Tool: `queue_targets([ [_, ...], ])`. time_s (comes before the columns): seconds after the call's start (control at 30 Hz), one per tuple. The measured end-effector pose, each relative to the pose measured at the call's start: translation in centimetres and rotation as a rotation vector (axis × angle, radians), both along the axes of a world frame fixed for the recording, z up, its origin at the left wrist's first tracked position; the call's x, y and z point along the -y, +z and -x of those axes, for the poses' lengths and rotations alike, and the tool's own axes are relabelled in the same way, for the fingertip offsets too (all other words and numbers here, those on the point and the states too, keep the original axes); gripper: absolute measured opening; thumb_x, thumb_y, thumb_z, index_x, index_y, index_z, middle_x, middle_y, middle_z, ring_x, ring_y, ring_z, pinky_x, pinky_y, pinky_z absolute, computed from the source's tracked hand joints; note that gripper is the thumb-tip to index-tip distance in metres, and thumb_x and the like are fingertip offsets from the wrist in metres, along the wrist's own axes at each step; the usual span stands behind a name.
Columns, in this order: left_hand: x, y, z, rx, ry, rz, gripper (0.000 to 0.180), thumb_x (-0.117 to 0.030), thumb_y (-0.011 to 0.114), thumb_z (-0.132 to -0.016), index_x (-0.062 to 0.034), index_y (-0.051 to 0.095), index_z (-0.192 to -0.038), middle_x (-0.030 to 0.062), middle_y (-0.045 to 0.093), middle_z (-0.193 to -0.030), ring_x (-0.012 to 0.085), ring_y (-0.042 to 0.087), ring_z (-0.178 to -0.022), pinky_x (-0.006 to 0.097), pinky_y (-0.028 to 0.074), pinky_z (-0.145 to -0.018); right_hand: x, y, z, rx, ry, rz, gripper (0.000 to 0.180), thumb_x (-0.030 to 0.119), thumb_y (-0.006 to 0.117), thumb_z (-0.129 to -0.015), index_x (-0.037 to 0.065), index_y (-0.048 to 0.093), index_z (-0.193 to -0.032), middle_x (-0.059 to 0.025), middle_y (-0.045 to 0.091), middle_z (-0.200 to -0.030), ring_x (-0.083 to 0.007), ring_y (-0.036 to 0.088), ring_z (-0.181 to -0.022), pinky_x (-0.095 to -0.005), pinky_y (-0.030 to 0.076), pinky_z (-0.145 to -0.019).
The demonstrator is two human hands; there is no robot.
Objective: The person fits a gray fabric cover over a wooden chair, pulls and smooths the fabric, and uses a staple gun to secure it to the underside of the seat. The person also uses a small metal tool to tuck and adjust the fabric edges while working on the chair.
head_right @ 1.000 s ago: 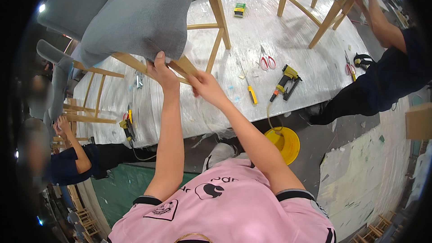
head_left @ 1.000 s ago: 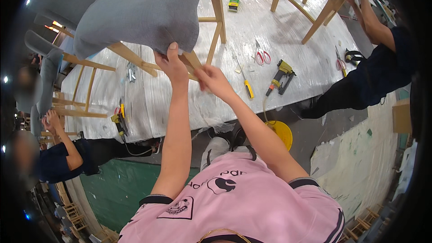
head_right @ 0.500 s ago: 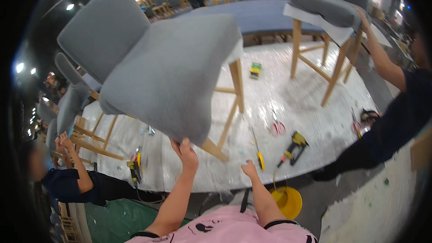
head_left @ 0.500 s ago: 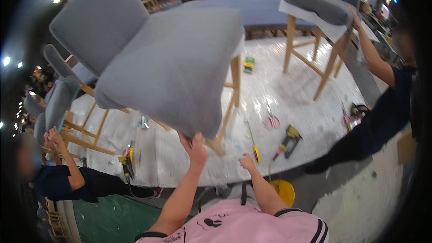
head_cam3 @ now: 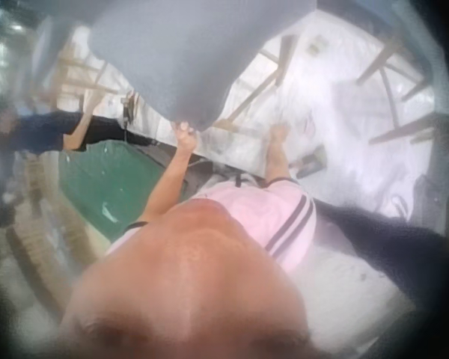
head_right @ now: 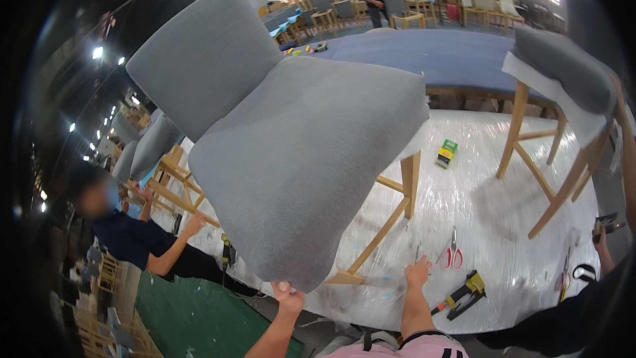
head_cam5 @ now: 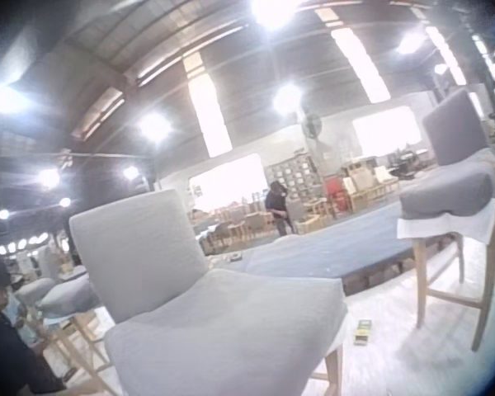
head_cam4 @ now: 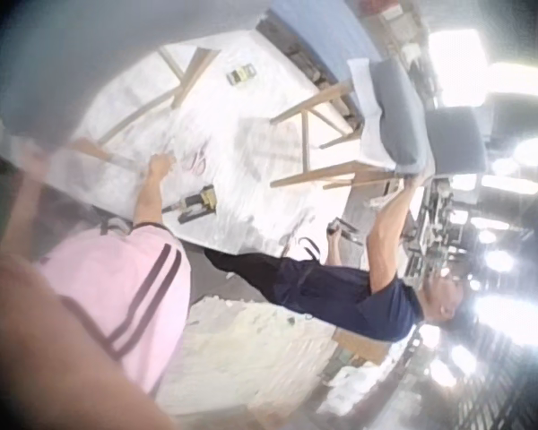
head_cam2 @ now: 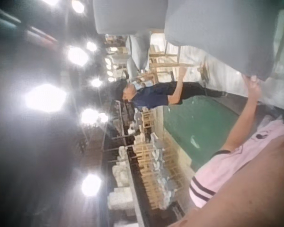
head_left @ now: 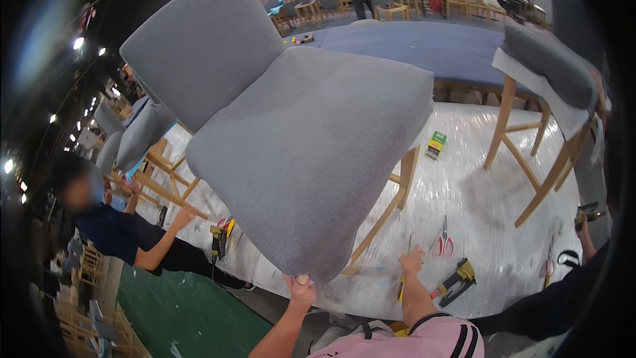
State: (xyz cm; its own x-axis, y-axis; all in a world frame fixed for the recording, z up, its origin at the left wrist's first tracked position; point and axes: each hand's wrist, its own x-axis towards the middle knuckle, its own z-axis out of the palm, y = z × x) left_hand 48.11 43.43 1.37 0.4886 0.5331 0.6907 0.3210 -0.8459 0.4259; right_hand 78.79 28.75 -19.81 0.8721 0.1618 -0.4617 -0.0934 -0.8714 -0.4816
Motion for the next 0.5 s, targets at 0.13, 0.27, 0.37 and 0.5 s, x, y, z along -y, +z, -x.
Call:
queue_targets([
  [0.13,2.2,5.9,-3.4,0.774,-0.061,0.718,0.032,0.015,0.059,-0.059,0.0008,0.058,-0.087,0.0269,0.057,-0.117,0.0491,0.055,-0.108,0.052,0.044,-0.097,0.0,-0.5,-2.0,0.023,0.114,0.126,0.064,0.021,0.069,-0.084,0.009,0.047,-0.142,-0.0245,0.041,-0.142,-0.0427,0.058,-0.117,-0.0539,0.051,-0.094],
  [0.27,2.5,6.2,-1.8,0.561,0.068,0.694,0.028,0.013,0.058,-0.060,0.0000,0.058,-0.084,0.0217,0.062,-0.110,0.0462,0.057,-0.106,0.050,0.043,-0.099,0.8,-1.1,-2.1,0.077,0.213,0.169,0.054,0.024,0.071,-0.084,0.009,0.053,-0.133,-0.0211,0.045,-0.135,-0.0398,0.059,-0.114,-0.0512,0.052,-0.092],
  [0.37,2.1,5.9,-1.0,0.582,0.030,0.680,0.022,0.010,0.059,-0.062,-0.0013,0.057,-0.081,0.0204,0.063,-0.109,0.0461,0.057,-0.102,0.050,0.043,-0.098,0.5,-1.0,-2.8,0.138,0.289,0.206,0.049,0.024,0.073,-0.083,0.009,0.055,-0.127,-0.0194,0.047,-0.132,-0.0390,0.060,-0.114,-0.0485,0.054,-0.089],
  [0.5,0.9,6.1,-1.5,0.746,-0.135,0.805,0.051,-0.027,0.061,-0.079,-0.0071,0.049,-0.125,0.0113,0.056,-0.130,0.0322,0.054,-0.119,0.046,0.043,-0.102,0.2,-1.1,-3.0,0.191,0.338,0.208,0.048,0.023,0.074,-0.083,0.010,0.056,-0.125,-0.0187,0.049,-0.129,-0.0387,0.061,-0.113,-0.0473,0.055,-0.086],
])
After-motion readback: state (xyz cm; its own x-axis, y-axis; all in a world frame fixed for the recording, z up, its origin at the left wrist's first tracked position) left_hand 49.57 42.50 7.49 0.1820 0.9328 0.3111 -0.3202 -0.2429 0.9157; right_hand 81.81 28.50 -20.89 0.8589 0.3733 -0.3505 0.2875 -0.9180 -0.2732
